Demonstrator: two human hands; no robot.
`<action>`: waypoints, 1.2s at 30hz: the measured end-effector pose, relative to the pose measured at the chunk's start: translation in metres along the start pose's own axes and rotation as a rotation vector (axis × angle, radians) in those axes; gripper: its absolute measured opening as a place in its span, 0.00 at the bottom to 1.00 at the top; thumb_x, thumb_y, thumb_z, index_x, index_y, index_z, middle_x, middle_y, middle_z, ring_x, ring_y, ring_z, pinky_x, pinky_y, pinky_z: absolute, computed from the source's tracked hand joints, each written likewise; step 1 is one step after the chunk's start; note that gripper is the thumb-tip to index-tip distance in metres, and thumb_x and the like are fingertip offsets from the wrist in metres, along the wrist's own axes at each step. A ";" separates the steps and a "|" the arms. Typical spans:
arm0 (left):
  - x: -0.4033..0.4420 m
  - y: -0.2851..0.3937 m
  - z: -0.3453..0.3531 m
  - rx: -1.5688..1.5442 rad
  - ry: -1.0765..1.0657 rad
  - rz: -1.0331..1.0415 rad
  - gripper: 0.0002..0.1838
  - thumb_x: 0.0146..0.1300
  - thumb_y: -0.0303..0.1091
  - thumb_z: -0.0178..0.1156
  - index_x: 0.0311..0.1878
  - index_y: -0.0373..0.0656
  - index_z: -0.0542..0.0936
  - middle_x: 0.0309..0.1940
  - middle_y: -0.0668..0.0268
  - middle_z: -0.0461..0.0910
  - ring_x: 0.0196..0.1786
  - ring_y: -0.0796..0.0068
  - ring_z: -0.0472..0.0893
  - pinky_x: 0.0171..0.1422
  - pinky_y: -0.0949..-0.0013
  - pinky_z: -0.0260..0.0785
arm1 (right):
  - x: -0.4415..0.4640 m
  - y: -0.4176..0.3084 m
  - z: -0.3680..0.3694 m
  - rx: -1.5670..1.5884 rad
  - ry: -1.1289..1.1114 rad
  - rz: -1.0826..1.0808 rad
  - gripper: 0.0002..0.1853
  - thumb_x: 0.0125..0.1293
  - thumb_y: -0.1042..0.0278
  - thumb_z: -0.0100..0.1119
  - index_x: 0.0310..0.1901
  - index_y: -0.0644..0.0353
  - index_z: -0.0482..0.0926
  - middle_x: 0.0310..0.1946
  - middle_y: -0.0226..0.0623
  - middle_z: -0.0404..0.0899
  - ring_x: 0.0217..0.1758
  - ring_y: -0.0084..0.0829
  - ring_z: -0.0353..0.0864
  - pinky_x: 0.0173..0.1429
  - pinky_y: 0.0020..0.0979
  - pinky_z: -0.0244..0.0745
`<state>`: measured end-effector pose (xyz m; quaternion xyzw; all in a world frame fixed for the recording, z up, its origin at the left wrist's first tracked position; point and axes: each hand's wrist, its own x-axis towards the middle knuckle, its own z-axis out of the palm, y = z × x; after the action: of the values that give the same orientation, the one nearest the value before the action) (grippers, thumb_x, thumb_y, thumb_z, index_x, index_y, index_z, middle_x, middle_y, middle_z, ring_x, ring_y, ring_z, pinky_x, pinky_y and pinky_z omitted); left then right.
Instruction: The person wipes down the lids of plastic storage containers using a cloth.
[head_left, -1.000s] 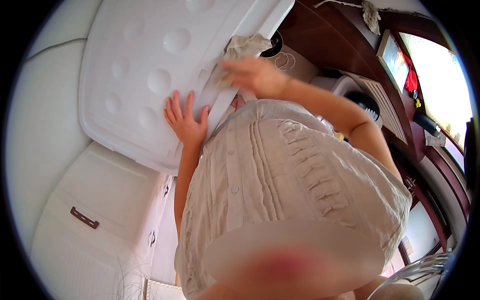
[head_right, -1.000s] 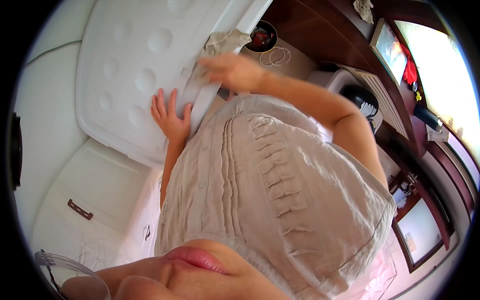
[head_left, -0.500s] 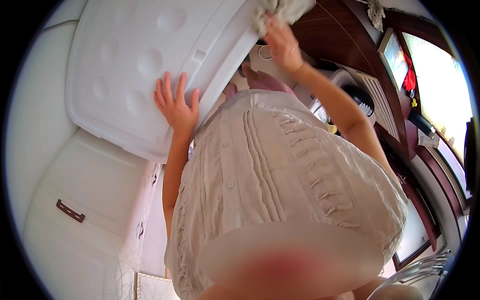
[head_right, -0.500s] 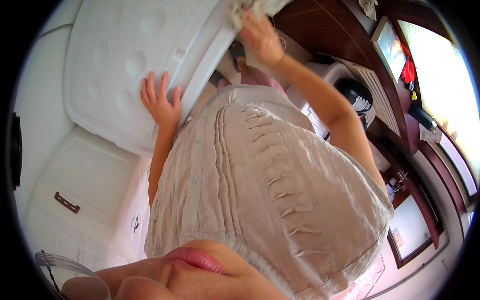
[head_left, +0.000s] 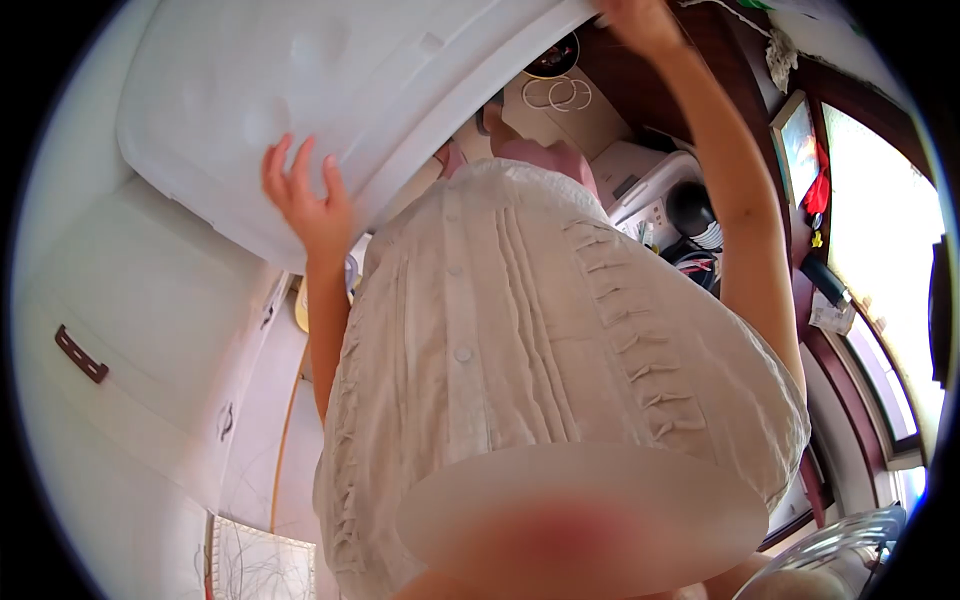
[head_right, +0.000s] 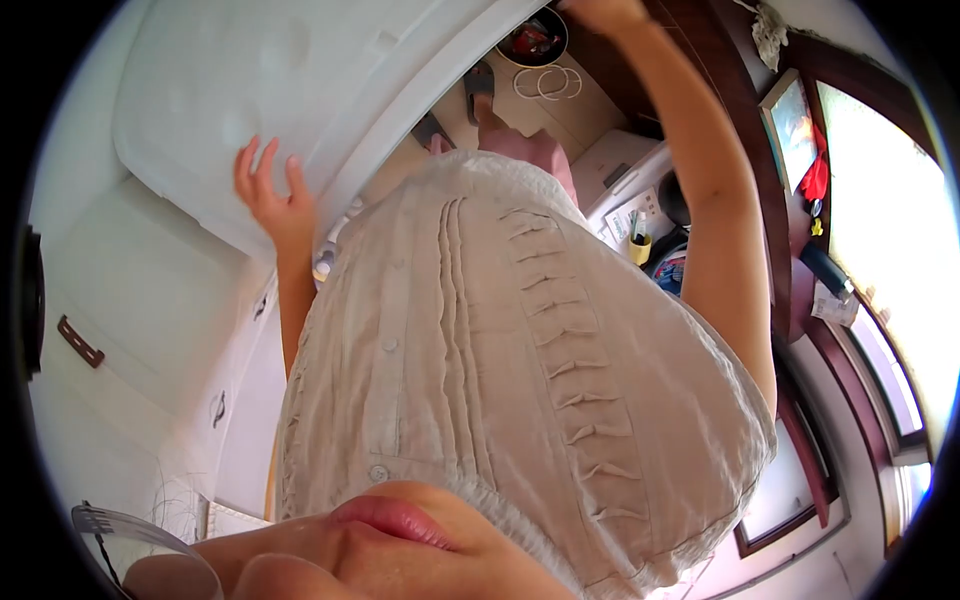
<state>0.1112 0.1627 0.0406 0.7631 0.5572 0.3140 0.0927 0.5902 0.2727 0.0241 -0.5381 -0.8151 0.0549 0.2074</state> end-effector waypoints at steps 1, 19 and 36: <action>-0.014 -0.010 -0.015 0.091 0.036 -0.036 0.18 0.70 0.33 0.62 0.61 0.39 0.79 0.66 0.56 0.73 0.71 0.52 0.67 0.73 0.50 0.61 | 0.002 0.020 -0.004 -0.021 0.002 0.073 0.13 0.71 0.66 0.59 0.49 0.67 0.83 0.57 0.51 0.80 0.59 0.51 0.78 0.65 0.48 0.73; -0.161 -0.058 -0.010 -0.931 0.532 -1.343 0.35 0.80 0.60 0.34 0.71 0.39 0.68 0.63 0.54 0.76 0.63 0.60 0.79 0.58 0.55 0.81 | -0.009 -0.398 0.156 0.345 -0.240 -0.628 0.18 0.58 0.67 0.60 0.52 0.50 0.79 0.52 0.25 0.75 0.60 0.32 0.72 0.64 0.35 0.70; -0.160 -0.042 0.007 -1.295 0.863 -1.459 0.22 0.81 0.52 0.40 0.53 0.48 0.78 0.46 0.68 0.83 0.48 0.72 0.82 0.50 0.61 0.77 | 0.002 -0.102 0.045 -0.001 -0.357 -0.874 0.27 0.54 0.80 0.60 0.59 0.55 0.79 0.73 0.40 0.67 0.70 0.55 0.70 0.67 0.50 0.72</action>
<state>0.0529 0.0338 -0.0463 -0.1257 0.5921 0.6626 0.4411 0.4844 0.2380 0.0160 -0.1270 -0.9882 0.0537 0.0674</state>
